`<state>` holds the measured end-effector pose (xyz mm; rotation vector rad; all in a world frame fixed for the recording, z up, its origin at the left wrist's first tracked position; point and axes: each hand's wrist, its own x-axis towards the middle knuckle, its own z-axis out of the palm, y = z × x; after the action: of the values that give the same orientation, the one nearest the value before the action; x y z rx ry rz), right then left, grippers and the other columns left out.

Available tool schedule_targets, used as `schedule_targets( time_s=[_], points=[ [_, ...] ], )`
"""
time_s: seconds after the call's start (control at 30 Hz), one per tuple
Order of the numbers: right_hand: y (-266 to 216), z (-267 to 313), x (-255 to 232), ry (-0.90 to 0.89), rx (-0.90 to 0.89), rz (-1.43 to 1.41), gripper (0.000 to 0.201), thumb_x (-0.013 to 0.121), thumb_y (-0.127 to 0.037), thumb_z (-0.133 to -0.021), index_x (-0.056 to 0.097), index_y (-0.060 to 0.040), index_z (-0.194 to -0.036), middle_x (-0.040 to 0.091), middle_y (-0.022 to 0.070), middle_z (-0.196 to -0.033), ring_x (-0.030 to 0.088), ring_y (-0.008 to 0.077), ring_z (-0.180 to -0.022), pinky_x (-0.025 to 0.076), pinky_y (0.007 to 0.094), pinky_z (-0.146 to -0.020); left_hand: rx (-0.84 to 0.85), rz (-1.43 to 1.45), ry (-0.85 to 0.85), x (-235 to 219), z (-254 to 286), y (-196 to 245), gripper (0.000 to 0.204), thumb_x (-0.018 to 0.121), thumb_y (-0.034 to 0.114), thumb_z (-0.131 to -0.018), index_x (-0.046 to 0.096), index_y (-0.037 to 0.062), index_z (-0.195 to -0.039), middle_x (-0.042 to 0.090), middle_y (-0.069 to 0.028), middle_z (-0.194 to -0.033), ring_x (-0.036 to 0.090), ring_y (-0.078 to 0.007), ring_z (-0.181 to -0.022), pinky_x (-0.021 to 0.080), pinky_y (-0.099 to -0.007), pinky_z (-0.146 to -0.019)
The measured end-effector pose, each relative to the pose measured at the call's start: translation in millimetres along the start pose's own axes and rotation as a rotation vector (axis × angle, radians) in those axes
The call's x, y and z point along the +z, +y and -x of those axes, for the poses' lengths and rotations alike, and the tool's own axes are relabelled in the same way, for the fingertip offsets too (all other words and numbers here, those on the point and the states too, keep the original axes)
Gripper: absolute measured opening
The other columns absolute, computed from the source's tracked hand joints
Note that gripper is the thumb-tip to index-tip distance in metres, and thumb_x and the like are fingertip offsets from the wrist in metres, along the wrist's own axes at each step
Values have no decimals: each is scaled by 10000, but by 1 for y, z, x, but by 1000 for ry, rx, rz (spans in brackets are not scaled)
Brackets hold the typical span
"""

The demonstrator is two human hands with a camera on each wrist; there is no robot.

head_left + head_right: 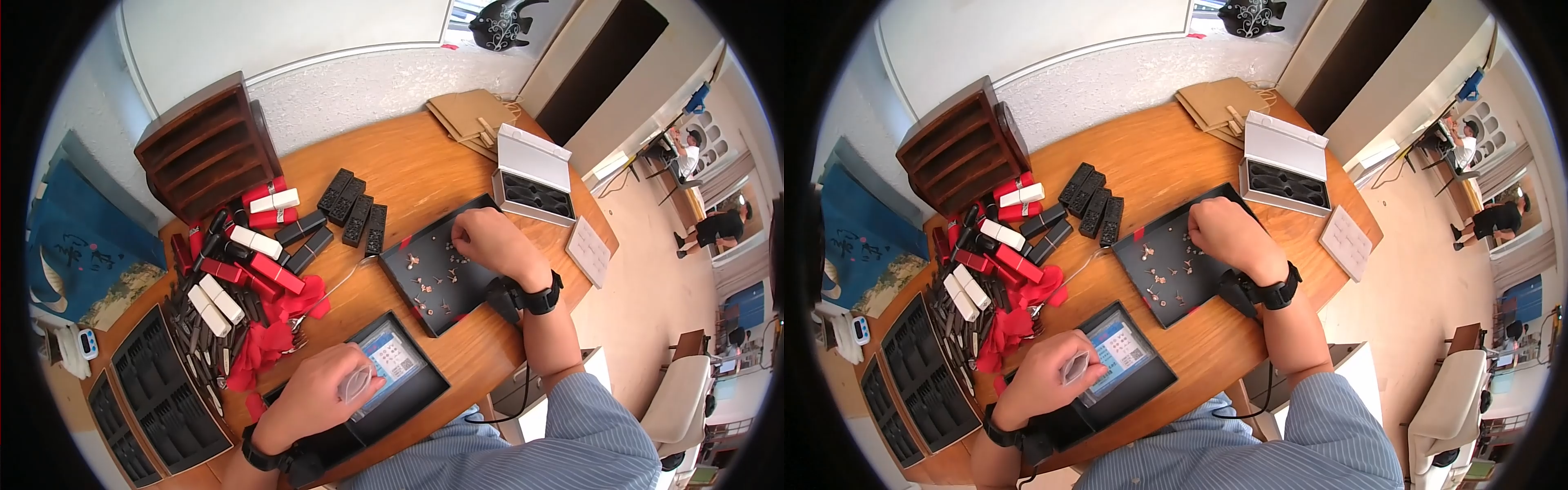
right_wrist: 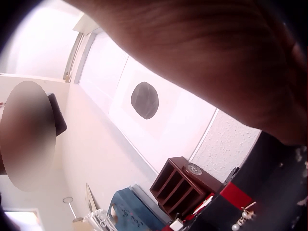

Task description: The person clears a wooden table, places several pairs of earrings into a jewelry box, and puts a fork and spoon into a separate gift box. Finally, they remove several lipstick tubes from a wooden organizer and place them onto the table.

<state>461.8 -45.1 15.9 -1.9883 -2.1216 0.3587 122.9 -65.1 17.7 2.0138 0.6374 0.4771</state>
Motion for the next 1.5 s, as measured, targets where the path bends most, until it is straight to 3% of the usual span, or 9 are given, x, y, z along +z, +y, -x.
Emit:
schedule_targets(
  time_s=[0.2, 0.33, 0.43, 0.53, 0.6, 0.93, 1.5],
  points=[
    [-25, 5, -22, 80, 92, -177, 66, 638, -49, -802, 678, 3, -802, 687, 174, -812, 674, 344, -801, 541, 402, -744, 19, 5, -5, 0, 1, -1, 212, 791, 119, -838, 598, 39, -875, 625, -99, -824, 622, -282, -728, 480, -351, -650],
    [-50, 12, -26, 91, 18, -191, 47, 661, -43, -798, 671, 2, -810, 677, 150, -783, 682, 300, -765, 542, 375, -704, 46, -12, -9, -1, -1, 0, 204, 787, 130, -849, 605, 44, -882, 617, -96, -817, 623, -278, -727, 478, -356, -643],
    [-80, 25, -24, 53, -238, -500, 70, 705, -13, -800, 652, -13, -847, 667, 93, -825, 670, 206, -741, 531, 315, -646, 27, 14, -1, 1, 0, -1, 197, 783, 143, -857, 613, 48, -889, 613, -97, -815, 621, -283, -724, 477, -362, -640],
    [-108, 37, -11, 78, -648, -651, 141, 755, -8, -803, 654, -44, -896, 638, 77, -860, 633, 244, -782, 523, 335, -670, 35, 17, 10, 1, 0, -3, 209, 785, 152, -849, 615, 46, -909, 611, -106, -817, 616, -303, -727, 477, -374, -639],
    [-120, 42, -2, 81, -763, -721, 172, 769, -2, -801, 662, -38, -931, 628, 84, -890, 621, 264, -801, 517, 351, -680, 39, 17, -3, -1, 0, -4, 221, 766, 163, -863, 600, 33, -929, 609, -125, -838, 617, -329, -767, 478, -399, -662],
    [-127, 41, 18, 150, -838, -644, 187, 756, -52, -819, 682, -5, -985, 608, 89, -920, 606, 259, -798, 501, 362, -660, 69, 18, -15, 0, 1, -6, 242, 736, 152, -853, 571, 12, -962, 593, -162, -867, 608, -388, -827, 480, -448, -706],
    [-125, 40, 14, 210, -855, -596, 232, 759, -50, -805, 676, 16, -1011, 608, 100, -919, 603, 265, -759, 485, 368, -630, 73, 19, -2, 0, -1, -3, 251, 735, 211, -898, 584, 15, -940, 584, -156, -829, 597, -372, -775, 468, -440, -665]
  ],
)
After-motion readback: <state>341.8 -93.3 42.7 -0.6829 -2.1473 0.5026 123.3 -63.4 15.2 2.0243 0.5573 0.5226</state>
